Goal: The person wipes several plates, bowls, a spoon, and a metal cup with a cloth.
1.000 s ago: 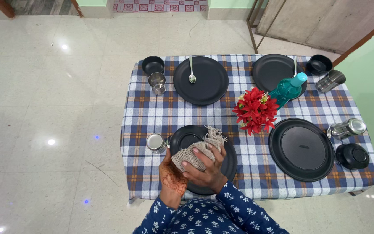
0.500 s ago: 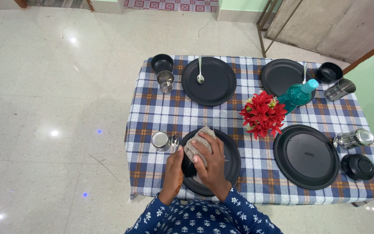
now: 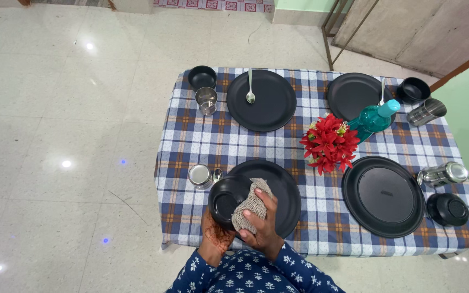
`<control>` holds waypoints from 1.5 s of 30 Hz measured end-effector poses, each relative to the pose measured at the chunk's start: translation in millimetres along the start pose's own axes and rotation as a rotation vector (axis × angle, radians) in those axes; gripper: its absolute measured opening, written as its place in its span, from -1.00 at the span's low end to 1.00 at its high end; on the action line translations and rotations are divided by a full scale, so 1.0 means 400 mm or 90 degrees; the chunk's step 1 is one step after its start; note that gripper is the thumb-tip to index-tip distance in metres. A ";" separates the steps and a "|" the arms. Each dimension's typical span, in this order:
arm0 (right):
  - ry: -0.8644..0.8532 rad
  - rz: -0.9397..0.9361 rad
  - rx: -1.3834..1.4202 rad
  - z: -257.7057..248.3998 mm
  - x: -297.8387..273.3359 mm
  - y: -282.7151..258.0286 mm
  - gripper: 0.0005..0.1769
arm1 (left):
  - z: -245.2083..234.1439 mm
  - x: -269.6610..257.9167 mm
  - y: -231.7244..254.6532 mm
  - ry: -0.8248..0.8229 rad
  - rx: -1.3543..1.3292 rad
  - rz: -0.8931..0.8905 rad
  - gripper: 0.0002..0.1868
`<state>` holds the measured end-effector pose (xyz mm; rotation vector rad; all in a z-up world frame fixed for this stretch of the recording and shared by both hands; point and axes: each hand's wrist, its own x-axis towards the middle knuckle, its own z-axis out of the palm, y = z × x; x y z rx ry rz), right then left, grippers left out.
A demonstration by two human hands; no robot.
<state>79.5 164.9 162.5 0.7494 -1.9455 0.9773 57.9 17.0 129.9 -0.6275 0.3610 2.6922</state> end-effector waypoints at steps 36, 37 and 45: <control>0.336 1.070 0.695 0.046 -0.146 0.182 -0.40 | -0.271 0.105 0.232 -0.098 1.334 0.643 -0.40; 0.338 1.070 0.696 0.044 -0.150 0.183 -0.40 | -0.228 0.124 0.239 -0.063 1.323 0.742 -0.41; 0.426 1.032 0.806 0.010 -0.165 0.149 -0.19 | -0.030 0.260 0.283 0.022 1.398 0.397 -0.18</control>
